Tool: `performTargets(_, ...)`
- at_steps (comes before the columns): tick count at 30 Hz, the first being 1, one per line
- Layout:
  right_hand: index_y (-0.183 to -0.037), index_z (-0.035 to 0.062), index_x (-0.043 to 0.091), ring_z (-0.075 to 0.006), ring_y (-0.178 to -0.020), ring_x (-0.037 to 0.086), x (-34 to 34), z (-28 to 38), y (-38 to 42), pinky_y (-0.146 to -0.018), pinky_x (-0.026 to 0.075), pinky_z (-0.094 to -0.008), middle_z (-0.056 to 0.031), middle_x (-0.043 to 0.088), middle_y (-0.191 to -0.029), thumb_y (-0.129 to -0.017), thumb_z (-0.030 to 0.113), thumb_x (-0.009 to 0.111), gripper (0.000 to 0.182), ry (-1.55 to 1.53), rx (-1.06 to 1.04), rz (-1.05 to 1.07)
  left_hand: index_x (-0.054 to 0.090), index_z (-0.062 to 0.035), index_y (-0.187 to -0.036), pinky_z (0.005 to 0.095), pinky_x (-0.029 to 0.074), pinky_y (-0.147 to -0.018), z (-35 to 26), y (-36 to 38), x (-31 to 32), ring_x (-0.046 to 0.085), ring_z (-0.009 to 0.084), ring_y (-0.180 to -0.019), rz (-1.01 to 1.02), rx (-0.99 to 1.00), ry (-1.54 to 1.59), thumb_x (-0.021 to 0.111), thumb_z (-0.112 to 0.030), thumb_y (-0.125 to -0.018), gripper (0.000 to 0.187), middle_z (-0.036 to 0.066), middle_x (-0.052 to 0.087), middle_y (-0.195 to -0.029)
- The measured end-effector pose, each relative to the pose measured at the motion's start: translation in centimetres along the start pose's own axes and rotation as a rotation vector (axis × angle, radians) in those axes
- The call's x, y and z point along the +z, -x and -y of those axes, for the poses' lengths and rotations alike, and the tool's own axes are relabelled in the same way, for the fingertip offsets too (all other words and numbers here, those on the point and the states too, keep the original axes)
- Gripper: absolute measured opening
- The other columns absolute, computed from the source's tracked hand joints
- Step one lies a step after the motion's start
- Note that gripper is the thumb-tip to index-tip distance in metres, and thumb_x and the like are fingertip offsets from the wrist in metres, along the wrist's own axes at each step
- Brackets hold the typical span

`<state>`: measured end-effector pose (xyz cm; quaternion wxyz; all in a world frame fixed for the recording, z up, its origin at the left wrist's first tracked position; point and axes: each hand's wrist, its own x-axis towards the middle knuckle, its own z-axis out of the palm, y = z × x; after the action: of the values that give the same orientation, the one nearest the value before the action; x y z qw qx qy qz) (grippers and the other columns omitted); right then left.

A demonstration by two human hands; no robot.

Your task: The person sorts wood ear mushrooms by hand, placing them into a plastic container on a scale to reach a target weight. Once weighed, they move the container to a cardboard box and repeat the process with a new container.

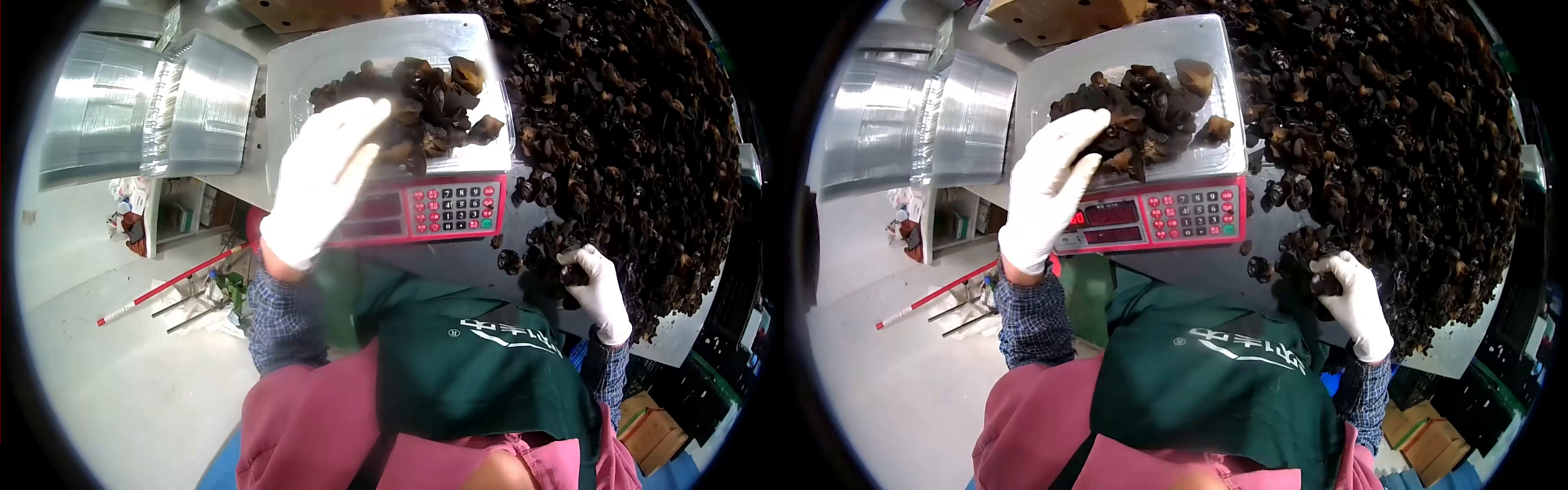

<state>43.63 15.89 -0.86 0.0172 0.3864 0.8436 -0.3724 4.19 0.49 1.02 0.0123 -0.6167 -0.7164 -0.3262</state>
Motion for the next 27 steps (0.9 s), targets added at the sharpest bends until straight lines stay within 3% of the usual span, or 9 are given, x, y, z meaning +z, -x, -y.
performTargets(2, -0.102, 0.0026, 0.071, -0.0289, -0.092, 0.069, -0.2, -1.2, 1.4, -0.082, 0.055, -0.0342, -0.0116, 0.068, -0.095, -0.069, -0.013, 0.074, 0.037, 0.019, -0.001, 0.033, 0.071, -0.0084, -0.131, 0.0362, 0.052, -0.103, -0.3, 0.1, -1.3, 0.066, 0.0265, -0.119, -0.006, -0.125, 0.292, 0.069, -0.003, -0.093, 0.038, 0.013, 0.071, -0.128)
performTargets(5, -0.103, 0.0024, 0.071, -0.03, -0.091, 0.068, -0.9, -1.6, 3.0, -0.081, 0.054, -0.0355, -0.0114, 0.066, -0.095, -0.067, -0.014, 0.073, 0.039, 0.058, 0.036, 0.069, 0.071, -0.0031, -0.127, 0.0334, 0.053, -0.1, 0.3, 0.1, -2.7, 0.068, 0.0206, -0.115, -0.154, -0.138, 0.39, 0.066, 0.005, -0.091, 0.037, 0.011, 0.072, -0.126)
performTargets(8, -0.103, 0.0024, 0.071, -0.0302, -0.092, 0.068, -0.7, -2.4, 3.4, -0.081, 0.054, -0.036, -0.0113, 0.065, -0.096, -0.065, -0.016, 0.072, 0.041, 0.04, 0.081, 0.13, 0.069, -0.003, -0.13, 0.0338, 0.054, -0.099, 1.1, -0.2, -4.2, 0.067, 0.021, -0.117, -0.267, -0.299, 0.299, 0.074, 0.0, -0.09, 0.041, 0.012, 0.072, -0.126)
performTargets(10, -0.103, 0.0026, 0.071, -0.0301, -0.092, 0.068, -0.2, -2.7, 3.1, -0.081, 0.054, -0.0361, -0.0111, 0.065, -0.098, -0.064, -0.016, 0.072, 0.043, 0.051, 0.083, 0.13, 0.062, -0.0045, -0.141, 0.0347, 0.05, -0.106, 2.5, -0.8, -3.8, 0.065, 0.0194, -0.121, -0.208, -0.101, 0.166, 0.08, -0.005, -0.088, 0.056, 0.01, 0.067, -0.137)
performTargets(13, -0.11, 0.0047, 0.07, -0.0291, -0.094, 0.069, -0.1, -1.9, 2.7, -0.082, 0.055, -0.0352, -0.0107, 0.065, -0.1, -0.066, -0.016, 0.072, 0.049, 0.191, 0.035, 0.056, 0.037, 0.0002, -0.157, 0.0519, 0.028, -0.122, 0.5, -1.4, -4.0, 0.036, 0.0444, -0.146, 0.111, -0.043, 0.008, 0.093, -0.057, -0.064, 0.122, 0.029, 0.039, -0.156)
performTargets(16, -0.117, 0.0069, 0.069, -0.0292, -0.099, 0.069, -0.7, -1.3, 2.6, -0.084, 0.057, -0.0355, -0.0102, 0.065, -0.106, -0.065, -0.015, 0.072, 0.057, 0.305, 0.105, 0.043, 0.039, 0.0005, -0.156, 0.0509, 0.025, -0.124, -0.4, -2.1, -1.4, 0.031, 0.0428, -0.151, 0.256, 0.032, -0.381, 0.092, -0.056, -0.069, 0.116, 0.027, 0.038, -0.159)
performTargets(19, -0.116, 0.0084, 0.069, -0.0297, -0.101, 0.069, -1.3, -0.1, 2.3, -0.084, 0.058, -0.0371, -0.0088, 0.065, -0.106, -0.067, -0.014, 0.073, 0.054, 0.356, 0.163, 0.013, 0.055, -0.0113, -0.147, 0.0501, 0.037, -0.117, 2.1, -2.8, 2.3, 0.048, 0.0399, -0.14, 0.03, 0.073, -0.193, 0.09, -0.05, -0.073, 0.09, 0.02, 0.056, -0.147)
performTargets(23, -0.105, 0.0069, 0.07, -0.0275, -0.096, 0.071, -1.6, -0.9, 1.9, -0.079, 0.058, -0.0352, -0.0086, 0.068, -0.101, -0.07, -0.01, 0.073, 0.039, 0.446, 0.015, -0.043, 0.059, -0.0123, -0.145, 0.0479, 0.038, -0.117, 3.0, -2.9, 2.3, 0.049, 0.0359, -0.14, 0.037, 0.054, -0.05, 0.087, -0.037, -0.079, 0.076, 0.013, 0.058, -0.147)
performTargets(27, -0.104, 0.003, 0.068, -0.0272, -0.089, 0.074, -1.3, 1.4, -1.0, -0.08, 0.059, -0.0336, -0.0105, 0.073, -0.099, -0.077, -0.009, 0.072, 0.029, 0.101, -0.099, -0.22, 0.058, -0.0112, -0.146, 0.0476, 0.037, -0.117, 2.9, -2.6, 2.4, 0.048, 0.0352, -0.141, 0.055, 0.045, -0.106, 0.088, -0.033, -0.078, 0.078, 0.013, 0.058, -0.147)
